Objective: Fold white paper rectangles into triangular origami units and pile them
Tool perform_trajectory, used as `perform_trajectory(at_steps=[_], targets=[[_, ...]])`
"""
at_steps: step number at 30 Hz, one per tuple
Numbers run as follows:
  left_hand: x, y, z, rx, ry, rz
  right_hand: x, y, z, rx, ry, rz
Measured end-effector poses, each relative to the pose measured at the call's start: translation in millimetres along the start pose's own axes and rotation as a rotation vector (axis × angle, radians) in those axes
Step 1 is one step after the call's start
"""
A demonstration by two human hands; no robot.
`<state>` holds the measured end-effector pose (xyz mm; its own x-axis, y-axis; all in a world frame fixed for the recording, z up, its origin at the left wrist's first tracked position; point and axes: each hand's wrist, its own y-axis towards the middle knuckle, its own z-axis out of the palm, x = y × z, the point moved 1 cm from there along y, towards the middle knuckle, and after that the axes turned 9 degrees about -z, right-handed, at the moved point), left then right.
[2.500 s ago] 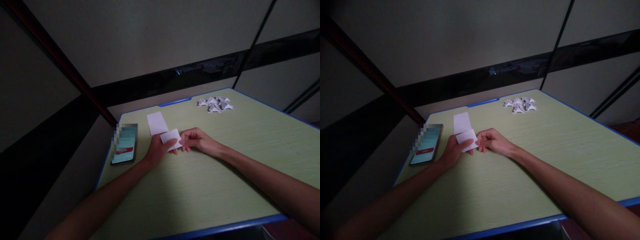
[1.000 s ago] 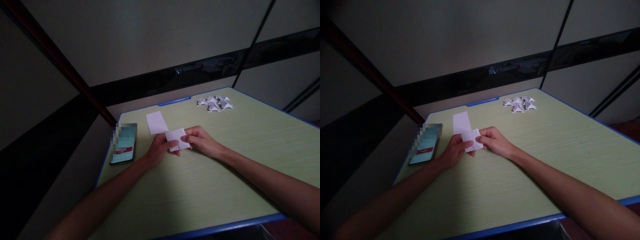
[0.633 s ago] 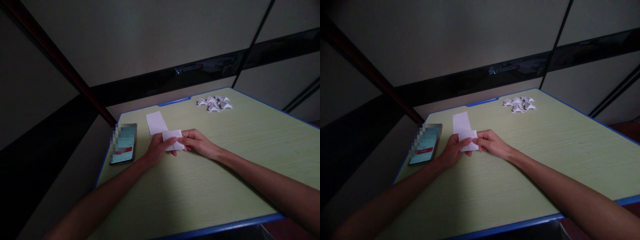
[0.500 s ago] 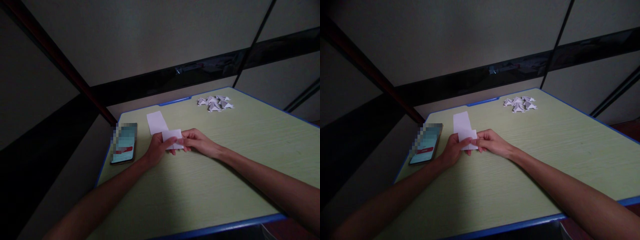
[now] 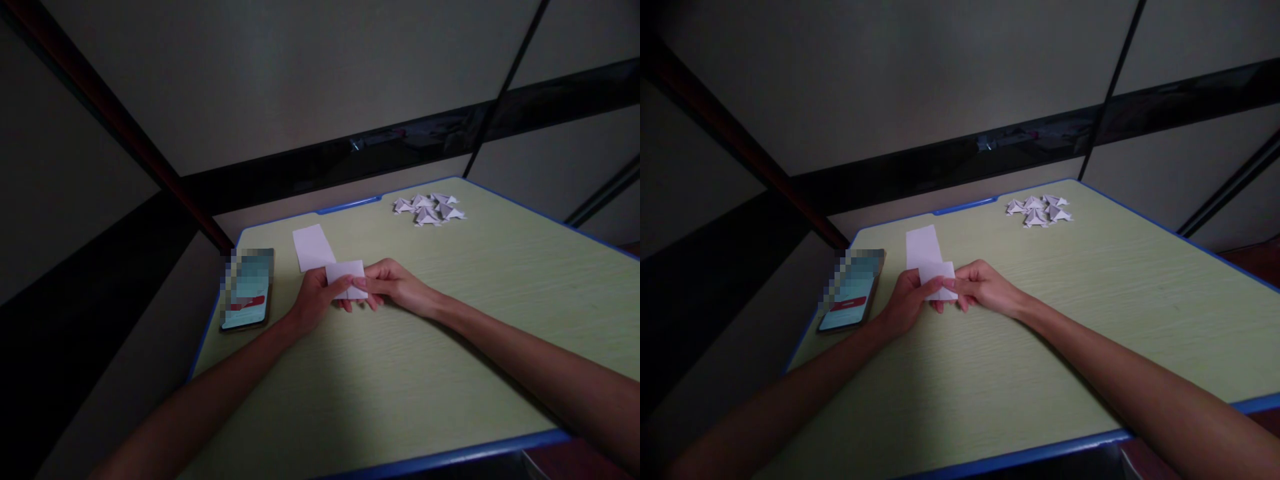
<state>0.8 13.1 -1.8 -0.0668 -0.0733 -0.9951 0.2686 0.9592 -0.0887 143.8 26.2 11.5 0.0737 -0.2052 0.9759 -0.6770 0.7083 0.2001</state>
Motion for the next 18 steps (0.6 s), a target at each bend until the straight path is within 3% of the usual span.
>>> perform_trajectory(at_steps=[3, 7, 11, 14, 18], targets=[[0.4, 0.5, -0.3, 0.003, -0.007, 0.003, -0.5, 0.5, 0.2, -0.011, 0.002, 0.013], [0.5, 2.0, -1.5, -0.086, -0.029, 0.028, -0.6, 0.3, 0.2, -0.005, -0.040, -0.002], [0.8, 2.1, -2.2, -0.170, -0.016, -0.003, 1.1, 0.2, -2.4, -0.142, -0.031, -0.039], [-1.0, -0.1, -0.6, -0.142, 0.025, -0.038, 0.7, 0.7, -7.0, -0.261, 0.034, -0.077], [-4.6, -2.6, 1.0, -0.109, 0.061, -0.055, -3.2, 1.5, -12.8, -0.260, 0.099, -0.049]])
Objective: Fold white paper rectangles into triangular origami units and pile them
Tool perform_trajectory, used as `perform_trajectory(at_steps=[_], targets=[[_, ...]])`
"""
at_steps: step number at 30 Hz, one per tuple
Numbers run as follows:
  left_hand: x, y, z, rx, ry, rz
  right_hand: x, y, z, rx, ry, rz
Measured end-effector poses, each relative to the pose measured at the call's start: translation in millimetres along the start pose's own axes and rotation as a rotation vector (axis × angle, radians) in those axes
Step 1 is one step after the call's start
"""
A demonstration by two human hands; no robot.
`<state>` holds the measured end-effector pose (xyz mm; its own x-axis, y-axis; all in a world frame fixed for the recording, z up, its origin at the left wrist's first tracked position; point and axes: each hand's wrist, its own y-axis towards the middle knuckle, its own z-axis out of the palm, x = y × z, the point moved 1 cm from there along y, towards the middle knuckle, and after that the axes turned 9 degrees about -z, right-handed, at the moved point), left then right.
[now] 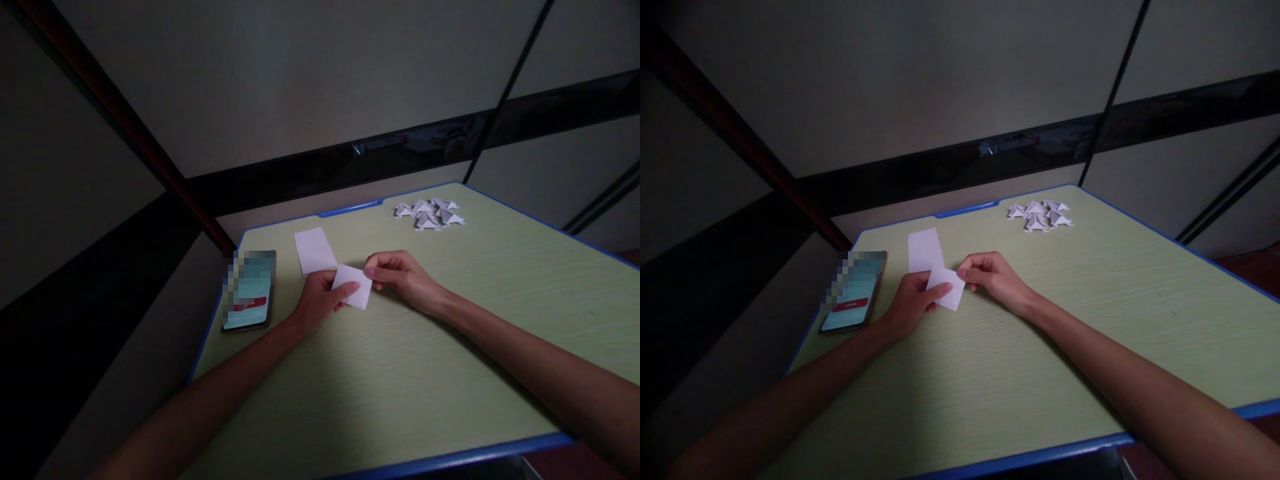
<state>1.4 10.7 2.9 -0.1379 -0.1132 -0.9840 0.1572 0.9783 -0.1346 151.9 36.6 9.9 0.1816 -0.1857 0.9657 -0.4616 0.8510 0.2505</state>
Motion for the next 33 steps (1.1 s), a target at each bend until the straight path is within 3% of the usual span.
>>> perform_trajectory(at_steps=[10, 33], targets=[[10.2, 6.7, -3.5, 0.062, -0.122, -0.012, -2.8, -1.6, -1.8, 0.157, 0.131, 0.087], [14.8, 9.4, -4.2, 0.124, -0.114, -0.028, -9.8, -3.0, -1.2, 0.229, 0.181, 0.043]])
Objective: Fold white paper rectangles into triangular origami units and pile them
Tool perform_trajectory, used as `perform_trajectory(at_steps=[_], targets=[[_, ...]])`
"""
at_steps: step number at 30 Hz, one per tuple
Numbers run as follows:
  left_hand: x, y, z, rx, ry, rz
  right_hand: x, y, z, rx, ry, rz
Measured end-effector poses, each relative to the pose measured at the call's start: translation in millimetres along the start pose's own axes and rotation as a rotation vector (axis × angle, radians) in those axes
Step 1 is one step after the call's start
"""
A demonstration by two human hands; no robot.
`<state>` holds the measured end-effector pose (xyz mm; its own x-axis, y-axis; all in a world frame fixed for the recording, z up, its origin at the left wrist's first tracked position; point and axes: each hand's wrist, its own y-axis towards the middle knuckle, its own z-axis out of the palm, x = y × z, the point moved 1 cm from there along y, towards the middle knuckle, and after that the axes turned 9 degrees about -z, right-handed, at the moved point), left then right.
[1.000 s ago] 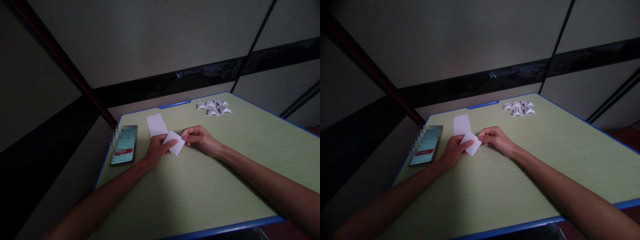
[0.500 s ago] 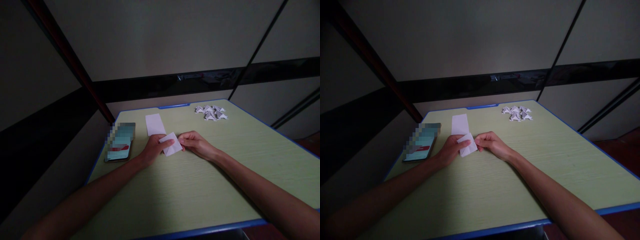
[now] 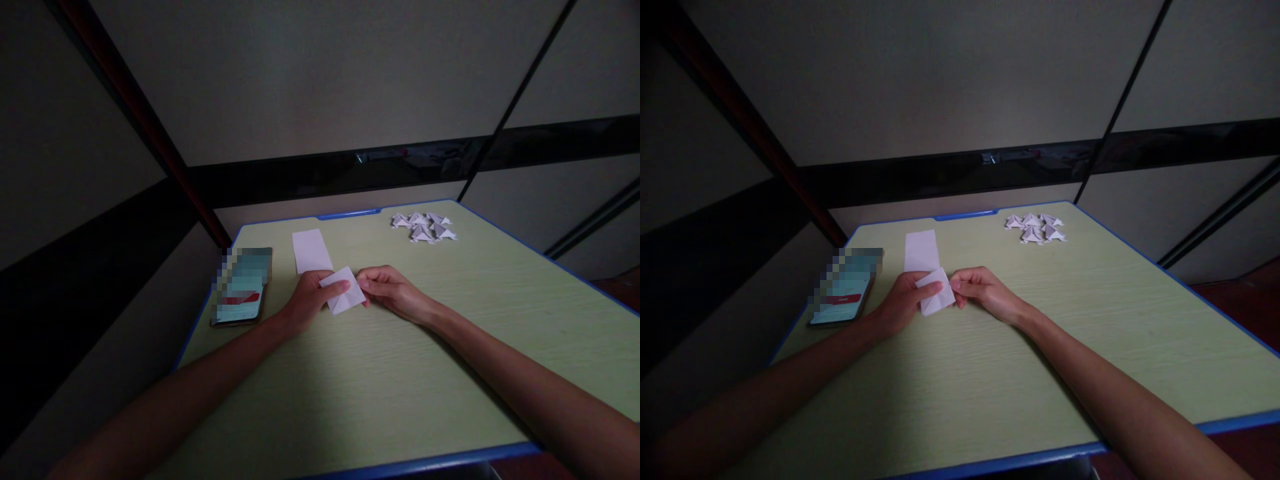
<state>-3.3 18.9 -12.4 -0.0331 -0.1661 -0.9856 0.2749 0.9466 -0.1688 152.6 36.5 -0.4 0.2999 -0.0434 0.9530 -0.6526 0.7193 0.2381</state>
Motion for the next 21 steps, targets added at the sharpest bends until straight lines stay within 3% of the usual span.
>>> perform_trajectory(at_steps=[15, 21], targets=[[-1.1, -1.3, 0.8, -0.021, 0.003, -0.012, 2.1, -0.4, -0.1, 0.030, -0.063, -0.013], [-4.8, -3.3, 3.0, -0.045, 0.070, -0.048, 10.4, -0.3, 4.5, -0.070, -0.093, -0.161]])
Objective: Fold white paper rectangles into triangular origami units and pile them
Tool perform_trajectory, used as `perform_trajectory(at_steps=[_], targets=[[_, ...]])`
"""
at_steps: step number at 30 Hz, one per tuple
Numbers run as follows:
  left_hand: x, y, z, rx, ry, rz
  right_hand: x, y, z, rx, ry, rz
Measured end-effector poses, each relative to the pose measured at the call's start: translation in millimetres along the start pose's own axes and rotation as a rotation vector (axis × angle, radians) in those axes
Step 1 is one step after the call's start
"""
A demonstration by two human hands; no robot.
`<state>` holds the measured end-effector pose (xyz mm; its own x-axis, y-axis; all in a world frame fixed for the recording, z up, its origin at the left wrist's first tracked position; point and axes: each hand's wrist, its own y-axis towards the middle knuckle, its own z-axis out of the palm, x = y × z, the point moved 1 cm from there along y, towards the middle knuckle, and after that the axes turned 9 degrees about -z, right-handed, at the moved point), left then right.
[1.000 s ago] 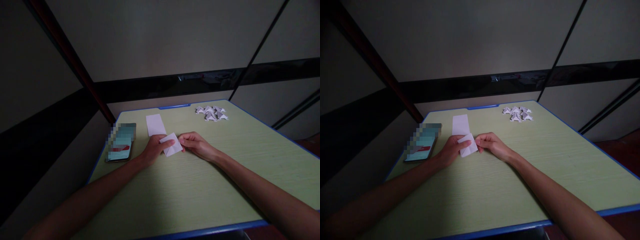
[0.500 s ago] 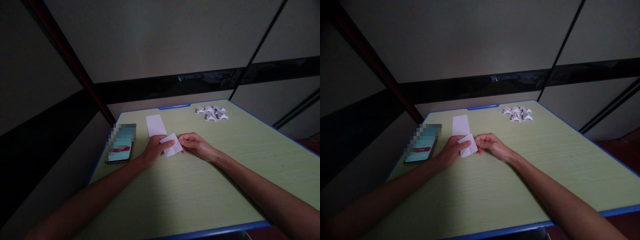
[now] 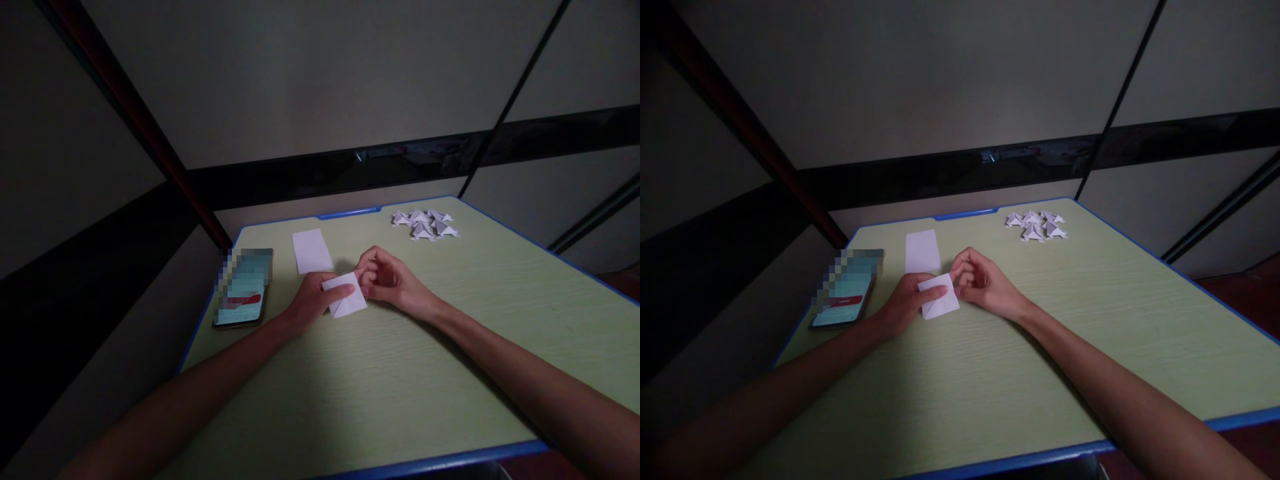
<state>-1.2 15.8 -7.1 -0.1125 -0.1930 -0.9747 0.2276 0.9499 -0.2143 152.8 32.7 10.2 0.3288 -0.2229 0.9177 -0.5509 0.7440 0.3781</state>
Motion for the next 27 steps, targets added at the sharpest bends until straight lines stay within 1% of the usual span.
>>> perform_trajectory(at_steps=[4, 6, 8, 11, 16, 18, 22, 25, 27], targets=[[-2.1, -0.2, 0.2, -0.006, 0.053, 0.029, -0.1, 0.0, -0.3, 0.098, -0.141, -0.045], [-1.9, 0.2, -0.1, -0.005, 0.061, 0.047, -1.1, 0.1, -1.3, 0.117, -0.207, -0.078], [-1.1, 0.8, -0.5, -0.002, 0.068, 0.063, -2.5, 0.5, -2.6, 0.113, -0.241, -0.094], [0.8, 2.1, -1.4, 0.010, 0.041, 0.062, -4.5, 1.7, -4.6, 0.093, -0.242, -0.080], [2.7, 2.8, -2.2, 0.020, -0.060, 0.072, -4.8, 3.9, -7.4, 0.022, -0.261, -0.077], [1.7, 1.9, -1.2, 0.033, -0.073, 0.056, -4.1, 4.3, -8.2, 0.002, -0.276, -0.080], [-2.3, -0.6, 1.7, 0.004, -0.018, 0.020, -3.9, 3.8, -9.0, 0.030, -0.275, -0.061], [-5.3, -1.9, 2.8, -0.007, 0.047, 0.039, -5.0, 3.3, -8.9, 0.066, -0.276, -0.055], [-6.8, -2.7, 3.3, 0.008, 0.065, 0.053, -5.9, 3.4, -8.8, 0.052, -0.280, -0.064]])
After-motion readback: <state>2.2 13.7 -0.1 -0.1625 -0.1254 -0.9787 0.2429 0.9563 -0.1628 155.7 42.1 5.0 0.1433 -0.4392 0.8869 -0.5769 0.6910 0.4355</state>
